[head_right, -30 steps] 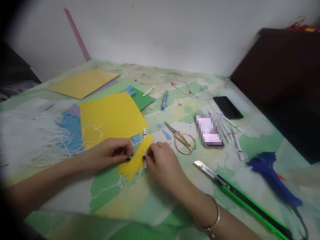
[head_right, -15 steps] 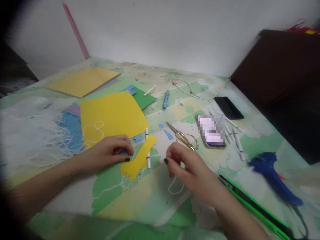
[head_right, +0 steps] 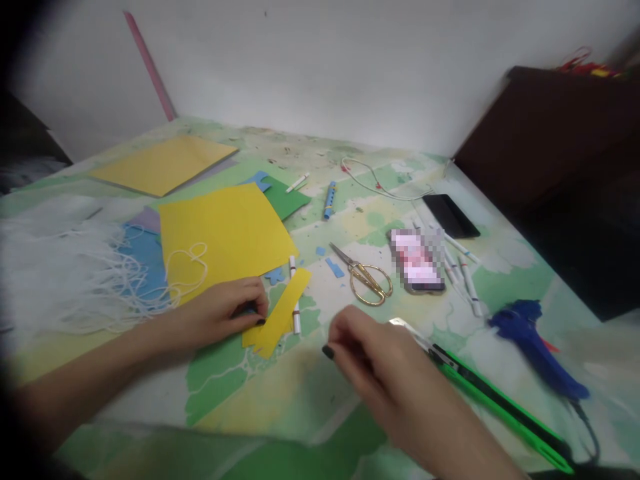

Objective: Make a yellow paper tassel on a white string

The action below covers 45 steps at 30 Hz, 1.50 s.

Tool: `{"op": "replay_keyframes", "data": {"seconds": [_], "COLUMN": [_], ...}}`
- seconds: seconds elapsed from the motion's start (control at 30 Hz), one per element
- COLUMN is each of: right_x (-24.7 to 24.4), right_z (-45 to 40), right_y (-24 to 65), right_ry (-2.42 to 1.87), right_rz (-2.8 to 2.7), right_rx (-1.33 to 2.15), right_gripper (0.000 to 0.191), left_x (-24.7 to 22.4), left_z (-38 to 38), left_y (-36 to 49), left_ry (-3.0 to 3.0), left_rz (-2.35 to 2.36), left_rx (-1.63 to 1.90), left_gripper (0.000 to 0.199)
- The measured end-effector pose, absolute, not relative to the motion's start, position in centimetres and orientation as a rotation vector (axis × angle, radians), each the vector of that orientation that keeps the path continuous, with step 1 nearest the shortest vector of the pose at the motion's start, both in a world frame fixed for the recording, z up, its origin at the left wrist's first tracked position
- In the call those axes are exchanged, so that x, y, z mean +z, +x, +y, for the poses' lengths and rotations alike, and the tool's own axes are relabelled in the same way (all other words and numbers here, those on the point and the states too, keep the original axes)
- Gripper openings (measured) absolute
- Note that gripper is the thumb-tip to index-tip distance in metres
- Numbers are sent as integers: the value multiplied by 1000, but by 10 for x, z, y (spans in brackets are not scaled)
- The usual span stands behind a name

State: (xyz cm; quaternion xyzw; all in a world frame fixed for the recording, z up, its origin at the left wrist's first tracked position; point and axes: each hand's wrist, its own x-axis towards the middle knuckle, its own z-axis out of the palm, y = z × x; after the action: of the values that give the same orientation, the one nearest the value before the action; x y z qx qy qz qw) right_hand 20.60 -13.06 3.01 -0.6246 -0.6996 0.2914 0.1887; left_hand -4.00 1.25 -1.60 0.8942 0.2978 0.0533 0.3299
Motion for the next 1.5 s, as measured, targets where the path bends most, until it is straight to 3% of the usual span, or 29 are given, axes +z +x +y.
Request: {"op": "replay_keyframes", "data": {"seconds": [0.33, 0.53, 0.67, 0.9, 1.3, 1.5], "right_x": [-15, 1, 16, 9, -2, -2], "right_z": [-113, -115, -106, -63, -43, -32], "right_y": [189, 209, 227, 234, 242, 255], "right_ry": [-1720, -1710, -1742, -2083, -2247, -2317], "right_rz": [-2141, -2028, -1948, -2048, -2031, -2065], "right_rx": [657, 611, 375, 128, 117, 283], "right_gripper": [14, 10, 10, 9, 11, 12], "left_x": [-15, -15, -11, -12, -29, -32], "left_z": [13, 8, -10, -66, -92, -91], "left_y": [-42, -42, -40, -18, 12, 15], "left_ry": [2190, 2052, 2087, 2129, 1772, 1351], "left_rz": [912, 928, 894, 701, 869, 956], "left_rx": [233, 395, 539, 782, 749, 789], "left_gripper": [13, 15, 19, 21, 15, 5]}}
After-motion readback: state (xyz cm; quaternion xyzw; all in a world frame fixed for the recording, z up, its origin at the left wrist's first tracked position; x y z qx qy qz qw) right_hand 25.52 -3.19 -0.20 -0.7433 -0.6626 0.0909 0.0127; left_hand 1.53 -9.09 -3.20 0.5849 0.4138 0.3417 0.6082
